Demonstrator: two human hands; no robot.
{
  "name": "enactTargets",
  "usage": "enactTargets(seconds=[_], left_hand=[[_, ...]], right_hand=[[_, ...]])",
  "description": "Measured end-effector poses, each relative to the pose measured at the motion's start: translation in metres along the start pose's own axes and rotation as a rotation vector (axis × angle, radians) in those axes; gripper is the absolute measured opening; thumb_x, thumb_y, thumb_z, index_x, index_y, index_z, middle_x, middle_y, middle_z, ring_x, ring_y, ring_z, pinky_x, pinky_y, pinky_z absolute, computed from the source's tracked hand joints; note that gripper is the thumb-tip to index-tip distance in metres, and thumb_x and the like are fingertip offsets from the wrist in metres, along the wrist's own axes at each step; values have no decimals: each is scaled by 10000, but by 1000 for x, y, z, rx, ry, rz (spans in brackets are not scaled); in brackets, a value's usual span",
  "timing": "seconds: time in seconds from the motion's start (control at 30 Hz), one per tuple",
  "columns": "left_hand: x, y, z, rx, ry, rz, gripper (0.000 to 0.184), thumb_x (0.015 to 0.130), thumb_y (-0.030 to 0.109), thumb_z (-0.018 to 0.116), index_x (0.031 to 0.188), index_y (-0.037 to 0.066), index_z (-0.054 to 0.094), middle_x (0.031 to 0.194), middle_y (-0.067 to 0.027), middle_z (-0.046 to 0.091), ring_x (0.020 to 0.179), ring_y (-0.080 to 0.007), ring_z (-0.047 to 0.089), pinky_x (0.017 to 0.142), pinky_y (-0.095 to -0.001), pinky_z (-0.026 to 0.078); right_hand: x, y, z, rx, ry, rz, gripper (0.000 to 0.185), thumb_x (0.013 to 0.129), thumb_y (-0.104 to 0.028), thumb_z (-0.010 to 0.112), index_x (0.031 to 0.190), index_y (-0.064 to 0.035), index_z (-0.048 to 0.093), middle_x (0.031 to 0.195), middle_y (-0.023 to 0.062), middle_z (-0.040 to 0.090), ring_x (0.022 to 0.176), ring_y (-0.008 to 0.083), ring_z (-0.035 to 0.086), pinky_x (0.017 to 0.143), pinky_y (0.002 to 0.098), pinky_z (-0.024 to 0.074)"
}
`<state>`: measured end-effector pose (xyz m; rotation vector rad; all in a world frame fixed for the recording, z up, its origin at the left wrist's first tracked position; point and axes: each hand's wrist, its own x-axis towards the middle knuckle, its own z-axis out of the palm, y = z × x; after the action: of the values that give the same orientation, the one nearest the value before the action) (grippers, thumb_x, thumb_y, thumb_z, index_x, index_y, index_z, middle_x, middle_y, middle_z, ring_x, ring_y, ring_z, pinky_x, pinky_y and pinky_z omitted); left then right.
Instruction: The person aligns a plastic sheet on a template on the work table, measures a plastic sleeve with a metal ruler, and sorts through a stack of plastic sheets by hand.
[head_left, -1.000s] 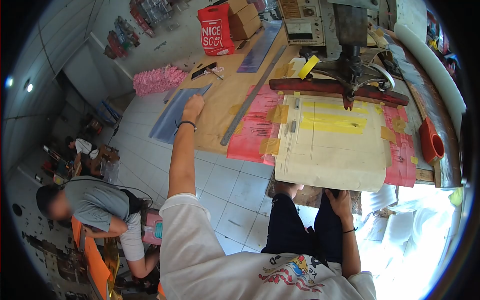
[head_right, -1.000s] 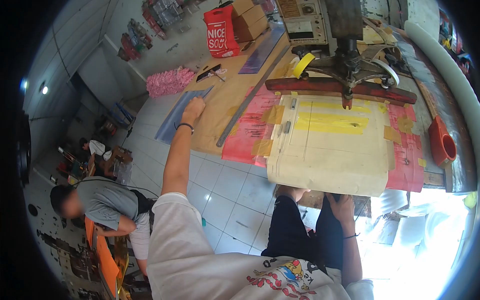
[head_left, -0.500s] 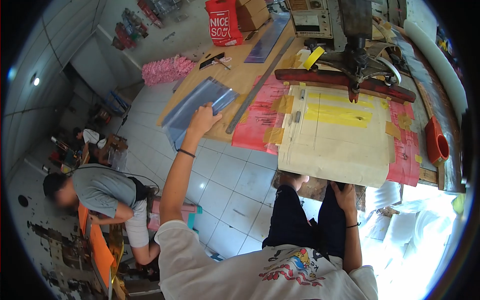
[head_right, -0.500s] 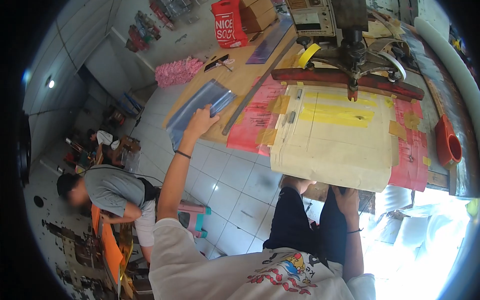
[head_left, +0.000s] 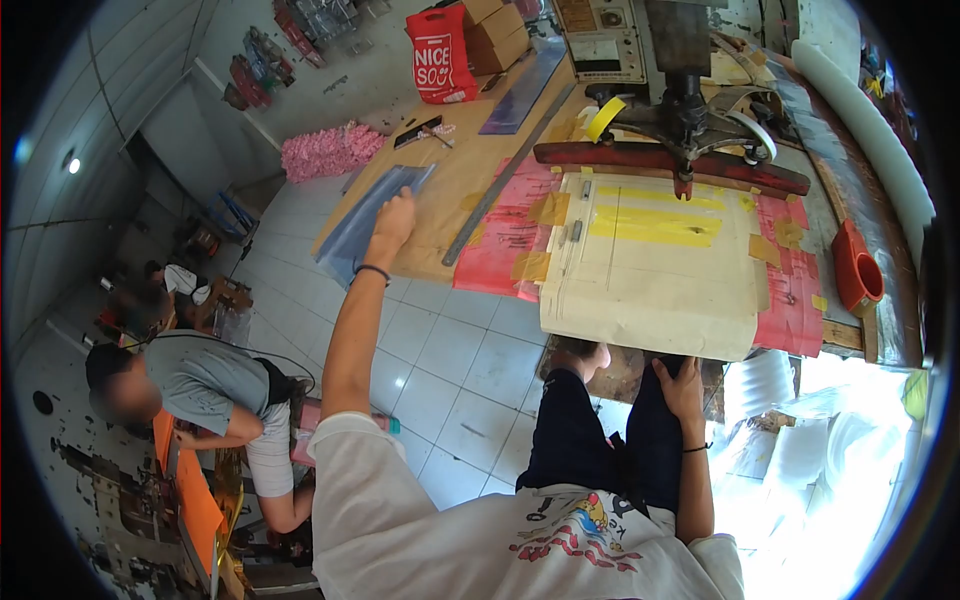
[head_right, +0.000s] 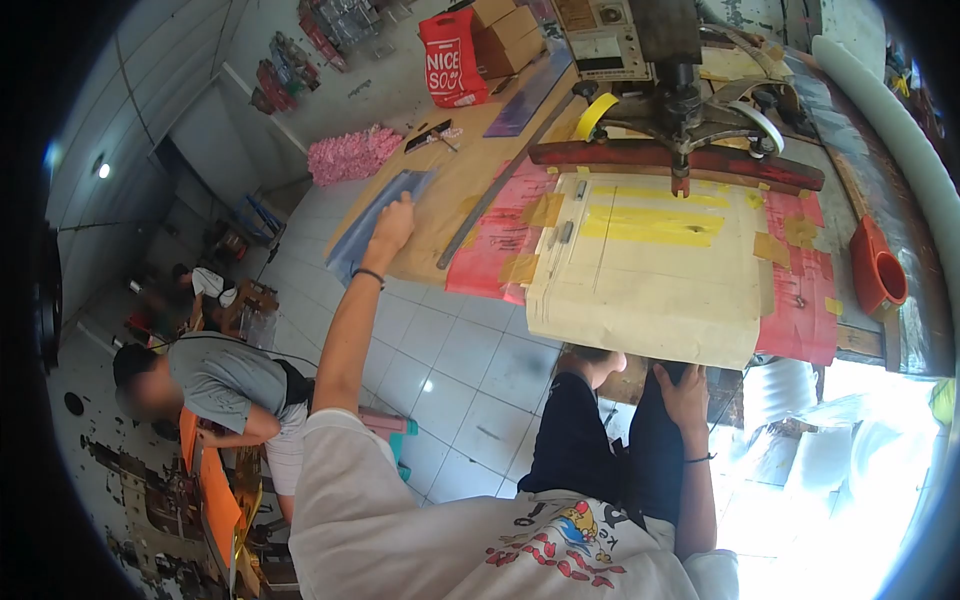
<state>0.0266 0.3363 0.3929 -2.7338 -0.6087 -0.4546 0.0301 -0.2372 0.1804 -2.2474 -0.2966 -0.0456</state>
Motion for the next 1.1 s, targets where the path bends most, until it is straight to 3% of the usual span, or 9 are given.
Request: enactTargets(seconds=[0.23, 0.27, 0.43, 0.5, 0.6, 0.63, 0.73, 0.83, 1.1], left_hand=[[-32, -29, -134, -300, 521, -225, 313, 993, 194, 455, 1114, -87, 521, 721, -322, 612, 751, -498, 617, 678, -550, 479], [-40, -30, -159, -340, 619, -239, 329, 995, 203, 464, 1113, -98, 527, 709, -313, 611, 741, -496, 620, 678, -532, 477], [-67, -75, -236, -495, 907, -255, 420, 1014, 252, 473, 1186, -130, 493, 837, -282, 644, 779, -370, 650, 740, -433, 472], [-81, -73, -258, -909, 913, -199, 386, 1031, 250, 467, 1145, -116, 515, 900, -106, 639, 819, -150, 573, 772, -323, 452], [-107, -42, -285, -1126, 919, -217, 319, 1030, 250, 494, 1101, -59, 530, 756, 36, 457, 697, -38, 445, 631, -198, 398], [-113, -21, -290, -1176, 982, -148, 327, 1028, 247, 498, 1141, -58, 537, 785, 30, 511, 690, -43, 473, 610, -198, 411], [-132, 10, -289, -1300, 904, -78, 429, 1019, 251, 514, 1300, -74, 509, 1177, -68, 602, 1036, -101, 542, 911, -233, 413], [-139, 25, -279, -1335, 856, -7, 441, 1019, 244, 508, 1330, -69, 494, 1237, -85, 588, 1096, -125, 535, 962, -249, 391], [-97, -2, -245, -1600, 719, -22, 492, 1012, 270, 523, 1395, -27, 437, 1373, -64, 515, 1244, -138, 465, 1070, -271, 321]], right_hand=[[-2, -5, -9, -27, 54, -129, 721, 827, -222, 723, 1386, 52, 360, 1337, 333, 450, 1193, 500, 475, 1007, 519, 407], [-5, -13, -7, -47, 222, -220, 470, 817, -122, 709, 1218, 38, 526, 1195, 287, 539, 1095, 455, 525, 955, 501, 418], [-36, -99, -48, 324, 76, -530, 124, 763, 17, 701, 791, -18, 585, 804, 137, 560, 798, 313, 564, 730, 402, 456], [-26, -142, -66, 382, 73, -673, 141, 749, 24, 715, 807, -12, 592, 792, 134, 580, 741, 307, 573, 694, 373, 466], [12, -215, -91, 463, 108, -789, 199, 789, -39, 704, 953, 20, 608, 923, 164, 617, 863, 312, 599, 787, 376, 478], [27, -241, -95, 486, 133, -825, 276, 807, -67, 690, 1044, 34, 592, 1020, 176, 611, 944, 305, 598, 859, 381, 470], [74, -311, -84, 720, 133, -781, 488, 852, -239, 726, 1211, 45, 557, 1214, 173, 578, 1109, 273, 575, 961, 347, 435], [117, -351, -80, 725, -359, -540, 646, 811, -387, 785, 1201, 80, 568, 1078, 169, 659, 1009, 193, 624, 890, 317, 488], [165, -390, -25, 918, -358, -630, 459, 835, -255, 781, 1156, 33, 623, 1015, 96, 703, 905, 126, 648, 832, 281, 520]])
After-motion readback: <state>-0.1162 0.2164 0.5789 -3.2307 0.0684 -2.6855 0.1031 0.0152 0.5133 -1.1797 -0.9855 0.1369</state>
